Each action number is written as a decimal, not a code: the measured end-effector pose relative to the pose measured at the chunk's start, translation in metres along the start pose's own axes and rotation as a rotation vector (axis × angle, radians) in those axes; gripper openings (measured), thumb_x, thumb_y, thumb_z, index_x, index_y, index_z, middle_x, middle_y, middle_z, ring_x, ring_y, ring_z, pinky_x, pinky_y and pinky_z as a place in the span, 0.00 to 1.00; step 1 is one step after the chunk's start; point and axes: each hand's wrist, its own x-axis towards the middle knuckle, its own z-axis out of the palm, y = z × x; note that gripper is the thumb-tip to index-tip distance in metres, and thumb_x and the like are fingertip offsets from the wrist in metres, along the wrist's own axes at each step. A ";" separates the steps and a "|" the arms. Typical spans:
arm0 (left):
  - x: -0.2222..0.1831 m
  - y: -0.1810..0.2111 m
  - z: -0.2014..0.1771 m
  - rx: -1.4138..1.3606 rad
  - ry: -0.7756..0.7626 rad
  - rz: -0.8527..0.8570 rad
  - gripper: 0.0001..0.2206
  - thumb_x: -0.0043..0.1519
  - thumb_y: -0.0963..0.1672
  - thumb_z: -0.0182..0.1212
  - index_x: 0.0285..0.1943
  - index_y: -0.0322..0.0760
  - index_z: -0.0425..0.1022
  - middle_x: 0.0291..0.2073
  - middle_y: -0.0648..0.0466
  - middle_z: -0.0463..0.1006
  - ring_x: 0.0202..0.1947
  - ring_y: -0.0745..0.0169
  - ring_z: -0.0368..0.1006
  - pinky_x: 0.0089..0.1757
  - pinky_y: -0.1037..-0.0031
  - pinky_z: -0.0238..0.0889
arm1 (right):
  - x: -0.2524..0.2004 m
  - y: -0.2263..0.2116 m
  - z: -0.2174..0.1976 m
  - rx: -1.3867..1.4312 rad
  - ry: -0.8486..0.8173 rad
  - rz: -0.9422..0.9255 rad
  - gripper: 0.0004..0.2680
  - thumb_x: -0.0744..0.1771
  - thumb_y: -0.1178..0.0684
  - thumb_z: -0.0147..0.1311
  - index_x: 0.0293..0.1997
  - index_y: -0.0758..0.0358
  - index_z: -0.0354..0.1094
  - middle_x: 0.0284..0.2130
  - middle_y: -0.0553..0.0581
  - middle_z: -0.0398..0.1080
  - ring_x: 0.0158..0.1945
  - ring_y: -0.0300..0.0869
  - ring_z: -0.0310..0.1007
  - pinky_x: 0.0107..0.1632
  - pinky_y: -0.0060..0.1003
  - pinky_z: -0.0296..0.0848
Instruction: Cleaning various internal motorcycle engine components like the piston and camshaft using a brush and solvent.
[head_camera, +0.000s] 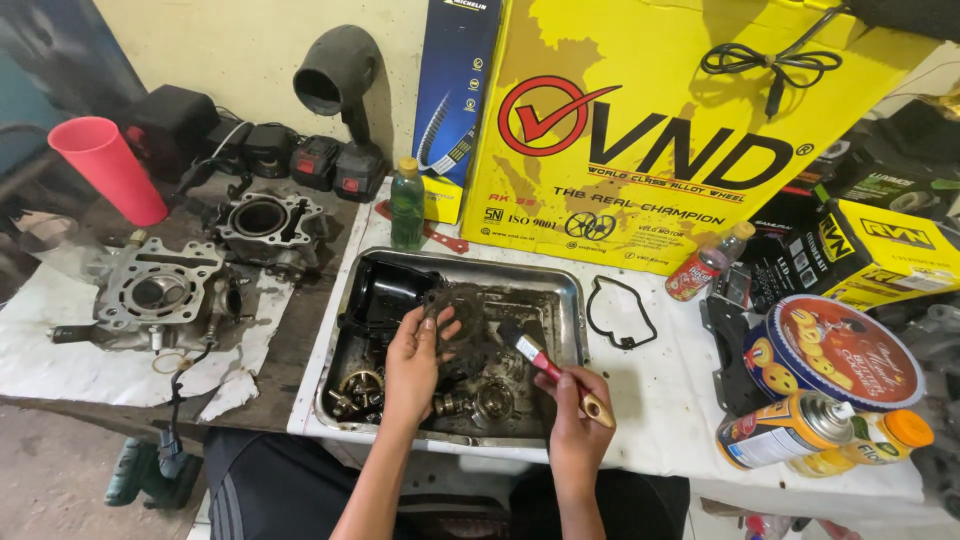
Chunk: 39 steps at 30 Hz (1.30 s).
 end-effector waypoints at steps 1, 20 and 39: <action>-0.001 0.000 0.000 -0.001 0.002 -0.003 0.15 0.71 0.41 0.43 0.64 0.32 0.68 0.59 0.46 0.79 0.55 0.57 0.78 0.43 0.72 0.74 | 0.000 0.009 -0.002 -0.003 -0.001 0.002 0.06 0.69 0.64 0.47 0.49 0.75 0.65 0.40 0.66 0.72 0.41 0.50 0.79 0.51 0.42 0.81; -0.006 0.010 -0.008 0.174 -0.012 0.164 0.15 0.71 0.41 0.45 0.63 0.29 0.68 0.54 0.46 0.82 0.50 0.58 0.82 0.42 0.75 0.73 | 0.006 0.021 0.007 -0.307 -0.157 0.065 0.08 0.67 0.59 0.55 0.50 0.66 0.72 0.37 0.57 0.80 0.37 0.40 0.82 0.41 0.31 0.79; -0.004 0.011 -0.014 0.413 0.087 0.226 0.14 0.69 0.41 0.47 0.61 0.31 0.72 0.46 0.50 0.86 0.43 0.62 0.85 0.40 0.76 0.75 | 0.034 -0.009 0.023 -0.316 -0.154 0.175 0.09 0.67 0.59 0.49 0.50 0.67 0.72 0.39 0.61 0.80 0.39 0.44 0.82 0.43 0.34 0.82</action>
